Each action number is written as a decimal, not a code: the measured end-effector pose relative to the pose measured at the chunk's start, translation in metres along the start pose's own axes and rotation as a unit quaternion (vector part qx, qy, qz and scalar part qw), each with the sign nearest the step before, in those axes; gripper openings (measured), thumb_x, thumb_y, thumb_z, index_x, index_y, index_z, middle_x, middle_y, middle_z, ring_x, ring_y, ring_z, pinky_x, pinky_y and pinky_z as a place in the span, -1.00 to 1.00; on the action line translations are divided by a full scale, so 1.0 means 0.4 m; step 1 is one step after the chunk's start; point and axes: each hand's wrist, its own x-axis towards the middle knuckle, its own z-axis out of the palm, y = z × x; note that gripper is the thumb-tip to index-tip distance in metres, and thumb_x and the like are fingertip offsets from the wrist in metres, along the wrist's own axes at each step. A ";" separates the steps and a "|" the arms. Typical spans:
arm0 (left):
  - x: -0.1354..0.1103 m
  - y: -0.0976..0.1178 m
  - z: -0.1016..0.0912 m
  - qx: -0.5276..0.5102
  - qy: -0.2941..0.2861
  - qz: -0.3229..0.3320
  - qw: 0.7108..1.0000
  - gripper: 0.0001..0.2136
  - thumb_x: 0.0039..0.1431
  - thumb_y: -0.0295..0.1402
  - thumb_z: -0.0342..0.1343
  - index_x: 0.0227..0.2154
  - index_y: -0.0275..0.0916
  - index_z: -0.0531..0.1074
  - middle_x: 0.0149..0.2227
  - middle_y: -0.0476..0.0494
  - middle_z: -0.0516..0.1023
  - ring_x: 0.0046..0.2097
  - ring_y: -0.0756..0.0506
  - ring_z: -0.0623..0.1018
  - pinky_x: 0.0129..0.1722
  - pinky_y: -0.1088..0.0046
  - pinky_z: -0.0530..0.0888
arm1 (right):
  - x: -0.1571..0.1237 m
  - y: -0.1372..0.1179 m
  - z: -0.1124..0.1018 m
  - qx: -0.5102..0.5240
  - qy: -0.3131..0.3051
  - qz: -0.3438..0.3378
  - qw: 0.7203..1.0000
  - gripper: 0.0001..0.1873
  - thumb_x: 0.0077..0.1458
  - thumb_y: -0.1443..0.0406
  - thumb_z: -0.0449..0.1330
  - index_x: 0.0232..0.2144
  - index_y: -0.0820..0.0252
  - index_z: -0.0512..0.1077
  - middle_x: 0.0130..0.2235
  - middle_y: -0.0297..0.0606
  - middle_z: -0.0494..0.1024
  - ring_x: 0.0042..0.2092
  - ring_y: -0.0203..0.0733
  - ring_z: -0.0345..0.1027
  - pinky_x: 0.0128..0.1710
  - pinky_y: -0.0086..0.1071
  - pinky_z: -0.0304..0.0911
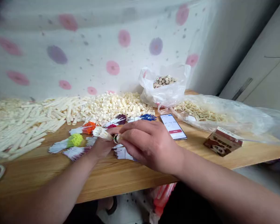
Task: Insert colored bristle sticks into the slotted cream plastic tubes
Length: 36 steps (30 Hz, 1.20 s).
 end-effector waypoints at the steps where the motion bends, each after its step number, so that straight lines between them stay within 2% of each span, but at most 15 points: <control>1: 0.002 0.002 0.001 -0.004 0.001 0.002 1.000 -0.68 -0.07 -0.13 0.28 -0.37 -0.29 0.51 -0.40 -0.09 0.49 -0.33 -0.06 0.44 -0.27 0.39 0.36 | 0.004 0.000 0.000 -0.001 0.001 0.000 1.000 -0.91 0.08 0.45 0.19 -0.31 0.25 0.41 -0.24 -0.17 0.55 -0.20 -0.30 0.43 -0.22 -0.46 0.36; 7: 0.005 0.015 0.004 -0.007 0.003 0.005 1.000 -0.67 -0.10 -0.09 0.28 -0.42 -0.28 0.51 -0.45 -0.05 0.47 -0.39 -0.04 0.42 -0.26 0.38 0.38 | 0.005 0.008 0.016 -0.035 -0.012 -0.005 0.999 -0.88 0.11 0.44 0.16 -0.26 0.22 0.41 -0.21 -0.16 0.50 -0.18 -0.23 0.39 -0.19 -0.34 0.34; 11: 0.000 0.023 0.004 0.003 -0.002 -0.004 1.000 -0.58 -0.10 0.00 0.24 -0.37 -0.31 0.53 -0.47 -0.06 0.47 -0.41 -0.04 0.41 -0.35 0.42 0.37 | -0.004 0.020 0.031 -0.034 -0.023 0.008 0.999 -0.88 0.14 0.44 0.12 -0.25 0.22 0.40 -0.23 -0.17 0.48 -0.18 -0.22 0.36 -0.21 -0.32 0.33; 14: -0.004 0.023 0.005 0.018 0.000 -0.001 1.000 -0.53 -0.08 0.05 0.19 -0.33 -0.32 0.53 -0.45 -0.10 0.49 -0.37 -0.07 0.42 -0.34 0.42 0.37 | -0.005 0.025 0.036 -0.021 -0.021 0.020 0.999 -0.89 0.14 0.44 0.11 -0.27 0.21 0.40 -0.26 -0.19 0.47 -0.21 -0.24 0.35 -0.23 -0.33 0.32; 20: -0.004 0.001 0.003 0.078 0.039 0.023 0.996 -0.65 0.01 -0.04 0.17 -0.42 -0.29 0.50 -0.44 -0.09 0.47 -0.37 -0.07 0.43 -0.33 0.43 0.35 | -0.014 0.029 0.059 -0.010 -0.037 0.062 0.997 -0.89 0.15 0.45 0.08 -0.34 0.22 0.39 -0.26 -0.17 0.46 -0.25 -0.24 0.33 -0.27 -0.35 0.30; 23: -0.001 -0.009 0.000 0.100 0.055 -0.003 0.993 -0.71 -0.02 -0.10 0.22 -0.47 -0.28 0.50 -0.42 -0.10 0.50 -0.33 -0.10 0.45 -0.26 0.40 0.37 | -0.022 0.043 0.081 -0.013 -0.037 0.090 0.995 -0.86 0.17 0.45 0.04 -0.38 0.23 0.38 -0.28 -0.15 0.45 -0.27 -0.24 0.33 -0.28 -0.36 0.30; 26: 0.002 -0.008 0.005 0.096 0.086 -0.049 0.990 -0.70 -0.07 -0.14 0.26 -0.37 -0.28 0.52 -0.37 -0.10 0.54 -0.28 -0.13 0.48 -0.20 0.38 0.37 | -0.026 0.068 0.093 0.002 -0.019 0.124 0.992 -0.83 0.18 0.42 0.02 -0.42 0.23 0.36 -0.32 -0.16 0.44 -0.28 -0.23 0.33 -0.29 -0.36 0.29; 28: 0.003 0.000 0.014 0.072 0.082 -0.088 0.990 -0.65 -0.04 -0.12 0.24 -0.27 -0.28 0.51 -0.38 -0.09 0.54 -0.30 -0.11 0.48 -0.25 0.40 0.38 | -0.028 0.090 0.093 0.023 0.002 0.156 0.988 -0.86 0.17 0.39 0.05 -0.42 0.22 0.37 -0.34 -0.19 0.45 -0.28 -0.23 0.34 -0.29 -0.36 0.28; 30: 0.001 0.011 0.024 0.025 0.061 -0.117 0.991 -0.63 0.02 -0.10 0.18 -0.22 -0.29 0.50 -0.41 -0.08 0.52 -0.37 -0.08 0.47 -0.31 0.43 0.38 | -0.031 0.113 0.089 0.043 0.031 0.213 0.976 -0.89 0.13 0.36 0.11 -0.43 0.22 0.39 -0.36 -0.22 0.47 -0.30 -0.24 0.35 -0.30 -0.36 0.27; 32: -0.001 0.020 0.035 -0.030 0.045 -0.139 0.989 -0.65 0.05 -0.13 0.16 -0.20 -0.30 0.48 -0.41 -0.09 0.52 -0.41 -0.05 0.46 -0.34 0.43 0.38 | -0.035 0.133 0.088 0.086 0.055 0.293 0.951 -0.89 0.11 0.33 0.13 -0.43 0.22 0.42 -0.39 -0.25 0.49 -0.33 -0.24 0.35 -0.32 -0.35 0.26; 34: -0.004 0.026 0.043 -0.076 0.040 -0.155 0.984 -0.67 0.07 -0.19 0.17 -0.19 -0.32 0.47 -0.39 -0.12 0.54 -0.44 -0.03 0.48 -0.34 0.43 0.39 | -0.040 0.146 0.090 0.172 0.059 0.354 0.918 -0.87 0.11 0.27 0.13 -0.36 0.21 0.45 -0.37 -0.26 0.51 -0.32 -0.23 0.37 -0.30 -0.33 0.26; 36: -0.007 0.029 0.049 -0.116 0.033 -0.162 0.979 -0.69 0.08 -0.22 0.17 -0.18 -0.32 0.45 -0.40 -0.13 0.54 -0.47 -0.01 0.49 -0.38 0.45 0.38 | -0.043 0.151 0.097 0.275 0.053 0.380 0.882 -0.83 0.09 0.24 0.15 -0.28 0.20 0.45 -0.33 -0.27 0.51 -0.28 -0.23 0.38 -0.27 -0.31 0.28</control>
